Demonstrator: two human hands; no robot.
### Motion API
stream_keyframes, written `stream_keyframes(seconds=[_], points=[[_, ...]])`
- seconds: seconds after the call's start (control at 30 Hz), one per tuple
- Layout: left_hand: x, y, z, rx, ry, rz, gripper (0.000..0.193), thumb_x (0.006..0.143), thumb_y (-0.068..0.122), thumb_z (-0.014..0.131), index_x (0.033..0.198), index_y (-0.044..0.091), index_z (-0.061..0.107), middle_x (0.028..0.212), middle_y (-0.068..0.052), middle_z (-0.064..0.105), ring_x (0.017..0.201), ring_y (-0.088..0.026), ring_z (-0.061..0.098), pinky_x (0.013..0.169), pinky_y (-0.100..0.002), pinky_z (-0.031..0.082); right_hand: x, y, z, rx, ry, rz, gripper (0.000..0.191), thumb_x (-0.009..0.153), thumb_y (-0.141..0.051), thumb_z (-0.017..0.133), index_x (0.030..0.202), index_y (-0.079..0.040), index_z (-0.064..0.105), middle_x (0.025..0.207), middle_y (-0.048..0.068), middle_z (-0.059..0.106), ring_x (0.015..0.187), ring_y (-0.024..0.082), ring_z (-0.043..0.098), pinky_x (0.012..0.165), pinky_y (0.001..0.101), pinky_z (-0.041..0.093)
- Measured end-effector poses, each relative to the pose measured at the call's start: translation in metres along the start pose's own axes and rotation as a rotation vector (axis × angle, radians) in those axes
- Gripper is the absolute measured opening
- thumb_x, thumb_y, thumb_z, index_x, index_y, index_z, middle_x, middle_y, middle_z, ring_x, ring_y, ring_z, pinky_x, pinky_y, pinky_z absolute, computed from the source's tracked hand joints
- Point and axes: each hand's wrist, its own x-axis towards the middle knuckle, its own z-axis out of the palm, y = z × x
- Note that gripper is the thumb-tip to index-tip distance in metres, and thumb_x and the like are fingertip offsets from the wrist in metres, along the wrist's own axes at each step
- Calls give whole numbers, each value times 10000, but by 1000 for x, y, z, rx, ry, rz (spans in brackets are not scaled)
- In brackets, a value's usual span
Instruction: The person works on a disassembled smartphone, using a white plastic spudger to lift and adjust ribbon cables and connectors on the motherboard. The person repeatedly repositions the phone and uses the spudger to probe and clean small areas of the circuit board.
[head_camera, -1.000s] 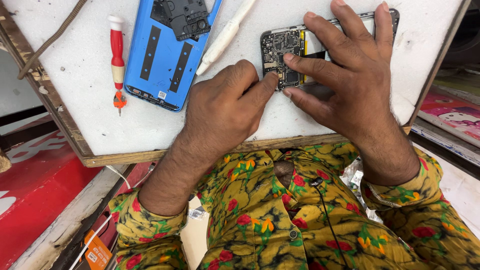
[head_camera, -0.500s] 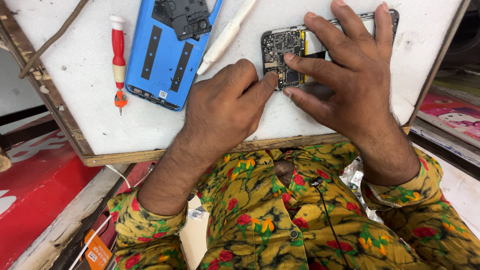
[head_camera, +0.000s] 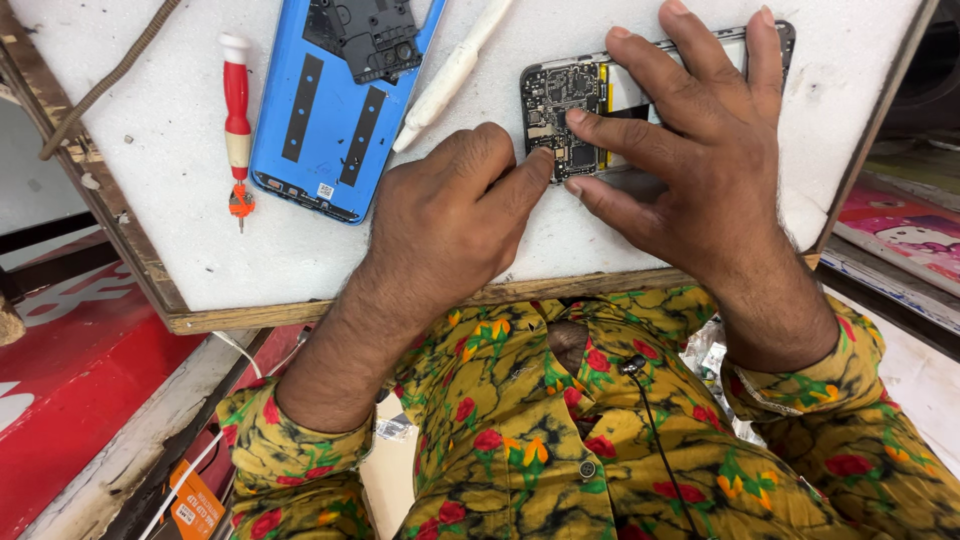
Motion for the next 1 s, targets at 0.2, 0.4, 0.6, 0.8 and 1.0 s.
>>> stream_keyframes(seconds=[0.2, 0.4, 0.6, 0.8, 1.0], points=[[0, -1, 0, -19, 4, 12, 236, 939, 54, 755, 1171, 34, 721, 932, -58, 512, 839, -211, 636, 676, -364, 527, -1, 0, 0, -2, 3, 0, 469, 839, -293, 930, 1265, -201, 757, 1599, 118, 532, 1519, 405, 408, 1217, 709, 143], [0, 0, 1, 4, 5, 2, 233, 933, 58, 760, 1163, 36, 725, 917, -58, 511, 823, -209, 635, 655, -364, 520, 0, 0, 0, 7, 1, 9, 470, 836, -297, 929, 1261, -201, 753, 1603, 119, 535, 1519, 410, 413, 1212, 717, 147], [0, -1, 0, -7, 17, -2, 224, 950, 65, 761, 1168, 40, 715, 927, -57, 512, 829, -210, 634, 668, -366, 524, -1, -1, 0, -8, -2, 3, 474, 837, -294, 928, 1268, -205, 753, 1592, 115, 530, 1523, 407, 408, 1214, 720, 147], [-1, -1, 1, 8, 16, 0, 230, 951, 65, 758, 1177, 42, 718, 927, -55, 510, 829, -211, 635, 671, -363, 525, -1, 0, 0, -6, 1, 5, 473, 836, -295, 930, 1266, -207, 752, 1575, 112, 529, 1525, 402, 405, 1218, 720, 144], [-1, 0, 0, 1, 9, 5, 228, 954, 67, 759, 1176, 33, 718, 931, -58, 505, 836, -211, 636, 682, -362, 529, 0, 0, 0, 4, 6, 1, 471, 835, -293, 932, 1261, -203, 754, 1603, 116, 528, 1515, 405, 410, 1217, 710, 140]])
